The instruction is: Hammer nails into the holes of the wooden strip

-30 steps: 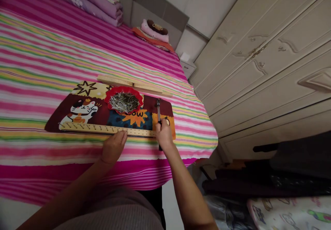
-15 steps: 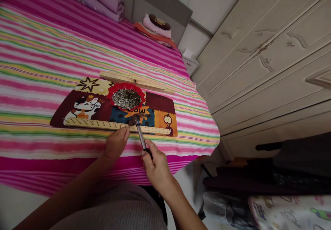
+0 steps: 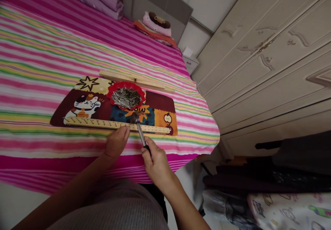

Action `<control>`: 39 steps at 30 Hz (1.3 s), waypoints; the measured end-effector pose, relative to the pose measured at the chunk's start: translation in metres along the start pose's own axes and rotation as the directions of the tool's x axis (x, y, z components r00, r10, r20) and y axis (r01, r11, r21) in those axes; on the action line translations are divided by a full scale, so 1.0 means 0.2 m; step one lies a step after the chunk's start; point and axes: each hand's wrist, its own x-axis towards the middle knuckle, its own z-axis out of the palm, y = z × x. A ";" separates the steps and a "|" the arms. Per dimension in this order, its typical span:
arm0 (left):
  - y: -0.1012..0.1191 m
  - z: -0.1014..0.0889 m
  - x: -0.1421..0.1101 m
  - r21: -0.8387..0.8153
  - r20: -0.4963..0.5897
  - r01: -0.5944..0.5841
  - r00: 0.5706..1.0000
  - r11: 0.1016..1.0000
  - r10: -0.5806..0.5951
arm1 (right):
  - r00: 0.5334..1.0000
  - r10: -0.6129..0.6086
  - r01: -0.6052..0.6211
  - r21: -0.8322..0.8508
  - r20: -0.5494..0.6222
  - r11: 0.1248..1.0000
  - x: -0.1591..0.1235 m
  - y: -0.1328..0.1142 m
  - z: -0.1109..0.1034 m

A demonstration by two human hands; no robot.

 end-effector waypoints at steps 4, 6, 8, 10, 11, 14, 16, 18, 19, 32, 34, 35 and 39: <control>0.00 0.00 0.00 -0.008 -0.003 0.002 1.000 1.000 -0.002 | 1.000 0.020 -0.019 -0.007 0.008 1.000 0.01 0.01 0.00; 0.00 0.00 0.00 -0.007 -0.005 -0.013 1.000 1.000 0.013 | 0.998 -0.003 0.000 -0.034 -0.067 0.999 0.03 0.02 0.00; -0.01 0.01 0.00 -0.010 -0.024 -0.037 0.999 0.999 0.037 | 0.988 -0.042 0.028 -0.094 -0.150 0.995 0.06 0.07 -0.01; -0.03 0.01 -0.01 -0.033 -0.063 -0.077 0.995 0.997 0.075 | 0.971 -0.088 0.046 -0.188 -0.223 0.981 0.14 0.15 -0.02; -0.04 0.01 -0.02 -0.053 -0.081 -0.101 0.992 0.993 0.096 | 0.962 -0.107 0.044 -0.243 -0.252 0.969 0.18 0.20 -0.02; -0.11 0.01 -0.09 -0.107 -0.102 -0.135 0.987 0.985 0.124 | 0.956 -0.091 -0.038 -0.427 -0.277 0.904 0.35 0.33 -0.06; -0.17 0.00 -0.15 -0.122 -0.089 -0.133 0.988 0.984 0.123 | 0.967 -0.015 -0.130 -0.542 -0.255 0.830 0.45 0.39 -0.08; -0.22 -0.01 -0.22 -0.119 -0.057 -0.132 0.990 0.984 0.126 | 0.971 0.067 -0.200 -0.633 -0.228 0.748 0.53 0.41 -0.10; -0.23 -0.02 -0.24 -0.113 -0.037 -0.131 0.991 0.985 0.128 | 0.970 0.101 -0.225 -0.668 -0.220 0.710 0.56 0.41 -0.11; -0.22 -0.06 -0.25 -0.031 0.252 -0.141 0.957 0.990 0.144 | 0.937 -0.261 0.051 -0.648 -0.231 0.760 0.48 0.48 -0.08; -0.22 -0.06 -0.25 -0.030 0.268 -0.137 0.953 0.990 0.140 | 0.913 -0.316 0.134 -0.541 -0.259 0.831 0.36 0.49 -0.04; -0.22 -0.06 -0.25 -0.031 0.278 -0.135 0.951 0.990 0.138 | 0.902 -0.320 0.148 -0.489 -0.289 0.860 0.30 0.50 -0.02; -0.22 -0.06 -0.25 -0.032 0.310 -0.121 0.943 0.992 0.125 | 0.835 -0.250 0.094 -0.319 -0.491 0.943 0.15 0.53 0.03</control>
